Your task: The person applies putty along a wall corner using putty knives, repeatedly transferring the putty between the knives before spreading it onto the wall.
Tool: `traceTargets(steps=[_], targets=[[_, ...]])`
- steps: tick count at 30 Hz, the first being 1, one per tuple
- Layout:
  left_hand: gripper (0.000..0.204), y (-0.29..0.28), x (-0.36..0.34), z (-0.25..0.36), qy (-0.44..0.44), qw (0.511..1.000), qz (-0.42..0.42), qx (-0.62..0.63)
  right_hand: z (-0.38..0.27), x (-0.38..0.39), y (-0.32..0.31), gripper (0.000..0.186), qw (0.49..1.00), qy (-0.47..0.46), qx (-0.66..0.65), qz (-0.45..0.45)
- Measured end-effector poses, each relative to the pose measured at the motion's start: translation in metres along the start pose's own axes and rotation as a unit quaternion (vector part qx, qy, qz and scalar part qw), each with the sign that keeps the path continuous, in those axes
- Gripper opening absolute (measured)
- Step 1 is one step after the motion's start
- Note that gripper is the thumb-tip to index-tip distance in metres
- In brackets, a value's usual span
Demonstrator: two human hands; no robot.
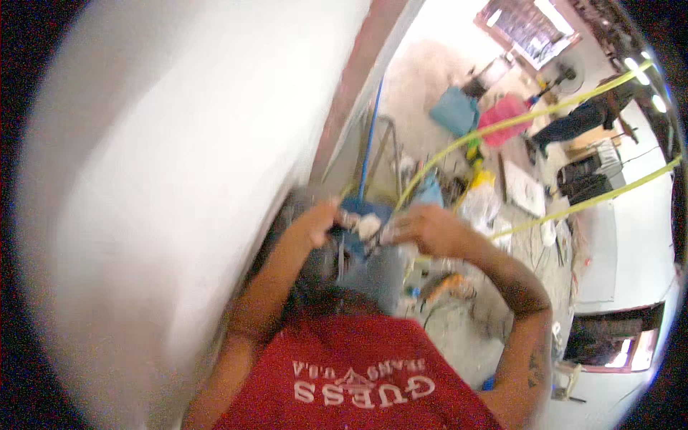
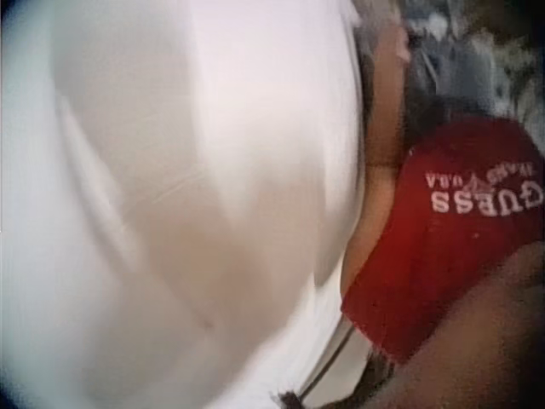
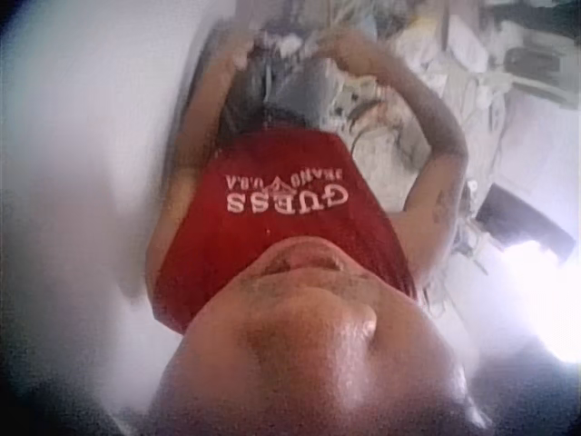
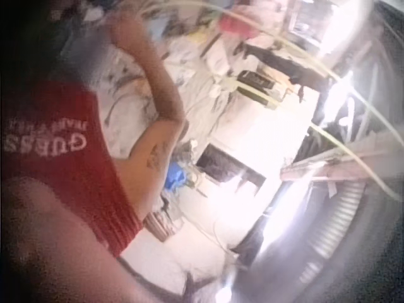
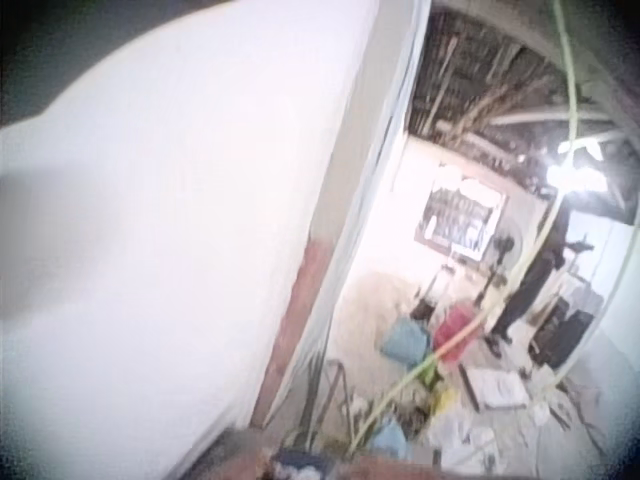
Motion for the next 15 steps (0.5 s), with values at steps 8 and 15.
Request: traceTargets(steps=[8,15], targets=[[0.04,-0.054,-0.029,-0.021,0.039,0.99,-0.124,0.06,0.067,0.027,-0.1,0.047,0.993,0.11,0.051,-0.011],[0.036,-0.05,-0.013,-0.034,0.123,0.967,-0.027,-0.223,0.064,0.031,-0.342,0.047,0.747,0.049,0.576,0.329]])
Point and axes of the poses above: each hand's wrist, its own x-axis away from the middle knuckle, its own y-axis out of the palm, z = x × y, the point moved 2 cm from there along -x, towards the middle knuckle, and after that the axes turned 11 degrees about x, right-handed, at the moved point
